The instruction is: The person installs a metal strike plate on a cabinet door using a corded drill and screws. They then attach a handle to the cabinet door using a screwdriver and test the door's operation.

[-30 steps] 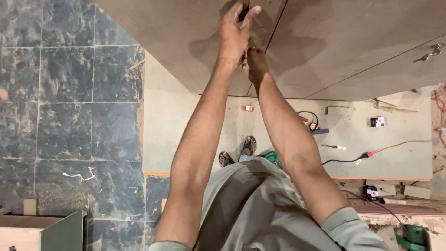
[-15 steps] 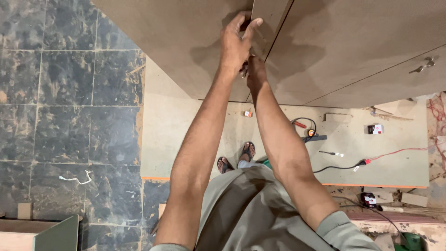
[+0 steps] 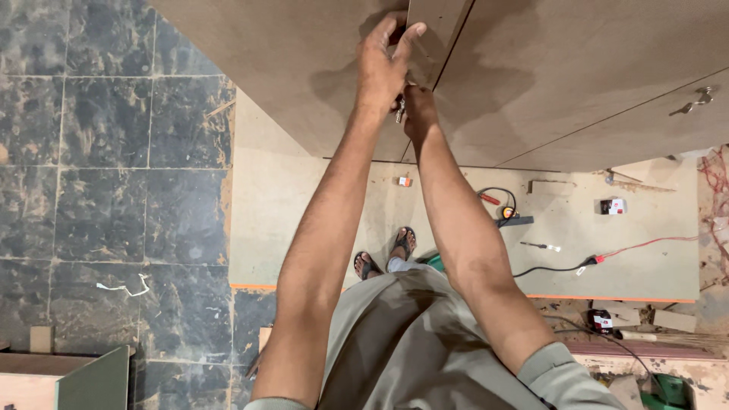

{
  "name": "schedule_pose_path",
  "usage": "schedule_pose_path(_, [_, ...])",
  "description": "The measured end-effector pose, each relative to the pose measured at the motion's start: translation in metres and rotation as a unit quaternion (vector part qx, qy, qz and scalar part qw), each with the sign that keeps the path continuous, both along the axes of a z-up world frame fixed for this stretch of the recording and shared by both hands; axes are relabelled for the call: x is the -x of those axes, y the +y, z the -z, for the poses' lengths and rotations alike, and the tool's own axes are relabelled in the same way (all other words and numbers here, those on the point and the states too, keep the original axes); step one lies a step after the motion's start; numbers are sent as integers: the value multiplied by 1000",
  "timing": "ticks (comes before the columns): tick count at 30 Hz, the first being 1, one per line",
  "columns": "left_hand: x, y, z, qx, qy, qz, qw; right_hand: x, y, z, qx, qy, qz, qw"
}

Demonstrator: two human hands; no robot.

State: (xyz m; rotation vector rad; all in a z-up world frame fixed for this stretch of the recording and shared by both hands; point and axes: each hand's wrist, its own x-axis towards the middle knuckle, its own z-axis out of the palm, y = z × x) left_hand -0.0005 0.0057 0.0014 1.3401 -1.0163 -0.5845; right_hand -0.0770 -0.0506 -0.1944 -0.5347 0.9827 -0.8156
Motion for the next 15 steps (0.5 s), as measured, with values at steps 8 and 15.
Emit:
schedule_pose_path(8, [-2, 2, 2, -4, -19, 0, 1000, -6, 10, -12, 86, 131, -2, 988])
schedule_pose_path(15, [-3, 3, -4, -3, -15, -1, 1000, 9, 2, -11, 31, -80, -62, 994])
